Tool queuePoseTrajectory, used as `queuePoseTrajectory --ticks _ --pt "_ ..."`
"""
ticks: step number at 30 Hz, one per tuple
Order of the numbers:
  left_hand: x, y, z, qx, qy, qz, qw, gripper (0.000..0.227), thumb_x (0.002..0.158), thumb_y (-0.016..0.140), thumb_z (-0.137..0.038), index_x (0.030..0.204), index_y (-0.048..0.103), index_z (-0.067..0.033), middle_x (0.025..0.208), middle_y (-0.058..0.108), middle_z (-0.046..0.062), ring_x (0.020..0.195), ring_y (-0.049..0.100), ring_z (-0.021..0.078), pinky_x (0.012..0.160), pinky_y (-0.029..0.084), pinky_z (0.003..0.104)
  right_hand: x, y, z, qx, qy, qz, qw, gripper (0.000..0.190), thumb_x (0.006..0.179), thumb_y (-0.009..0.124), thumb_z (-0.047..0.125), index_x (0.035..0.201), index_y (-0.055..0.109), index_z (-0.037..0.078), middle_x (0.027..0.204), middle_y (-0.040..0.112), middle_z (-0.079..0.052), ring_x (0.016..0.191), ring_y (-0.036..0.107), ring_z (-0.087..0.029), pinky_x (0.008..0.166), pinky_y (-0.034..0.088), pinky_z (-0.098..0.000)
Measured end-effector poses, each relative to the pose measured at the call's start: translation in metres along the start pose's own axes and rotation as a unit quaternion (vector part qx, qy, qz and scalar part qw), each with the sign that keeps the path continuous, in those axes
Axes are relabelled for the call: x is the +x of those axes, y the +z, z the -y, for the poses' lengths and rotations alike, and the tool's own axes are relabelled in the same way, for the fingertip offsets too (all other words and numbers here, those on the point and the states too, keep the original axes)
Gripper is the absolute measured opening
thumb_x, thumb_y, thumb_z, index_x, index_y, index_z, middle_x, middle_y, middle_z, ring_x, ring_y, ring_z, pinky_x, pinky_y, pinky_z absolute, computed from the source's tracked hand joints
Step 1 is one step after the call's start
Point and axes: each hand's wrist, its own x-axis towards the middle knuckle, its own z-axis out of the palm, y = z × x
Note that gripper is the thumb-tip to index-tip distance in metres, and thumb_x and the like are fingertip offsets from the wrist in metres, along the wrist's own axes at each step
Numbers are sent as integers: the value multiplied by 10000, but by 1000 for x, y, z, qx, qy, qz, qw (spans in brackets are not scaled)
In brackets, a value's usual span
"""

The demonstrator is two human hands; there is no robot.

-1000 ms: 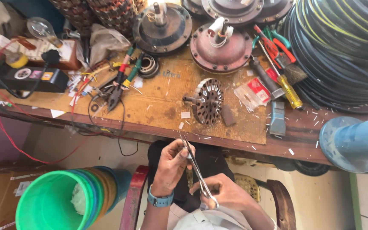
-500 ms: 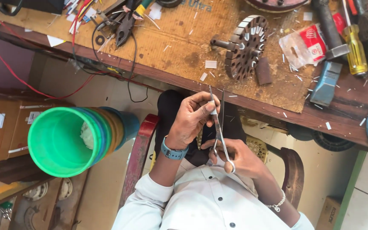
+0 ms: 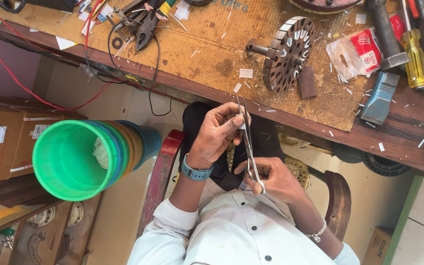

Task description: The person cuts small white rectangular pieces using scissors and inserts them into the slots of a circular metal stator component. The person repeats this process multiple times, handling the stator and the white pieces by hand.

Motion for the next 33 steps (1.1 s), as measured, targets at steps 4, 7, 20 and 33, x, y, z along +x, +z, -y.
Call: queuePoseTrajectory --ticks 4,7,20,33 --pt "-1 0 -5 7 -2 14 1000 165 1018 707 -139 1107 665 -7 979 702 71 778 660 66 566 537 197 1 -3 -7 9 -35 35 999 395 663 817 243 941 775 -33 684 621 31 652 577 -56 630 476 -223" --pt "-4 -1 -10 25 -6 23 999 161 1021 704 -142 1107 665 -11 975 694 69 788 652 63 561 532 197 1 -5 -14 4 -32 45 998 412 652 837 281 904 777 -39 649 612 33 624 558 -58 595 445 -224" --pt "-16 -14 -23 120 10 48 992 192 1016 696 -174 1068 676 10 956 717 97 782 680 99 521 525 204 -5 -7 -19 27 -26 88 995 746 514 939 560 903 773 -56 637 592 35 596 542 -64 547 402 -240" --pt "-17 -27 -14 100 35 60 993 188 996 726 -165 1037 686 14 936 713 95 770 683 105 501 522 197 0 -10 -34 41 -11 96 995 451 615 887 292 862 773 -68 602 613 -1 543 523 -70 498 362 -240"
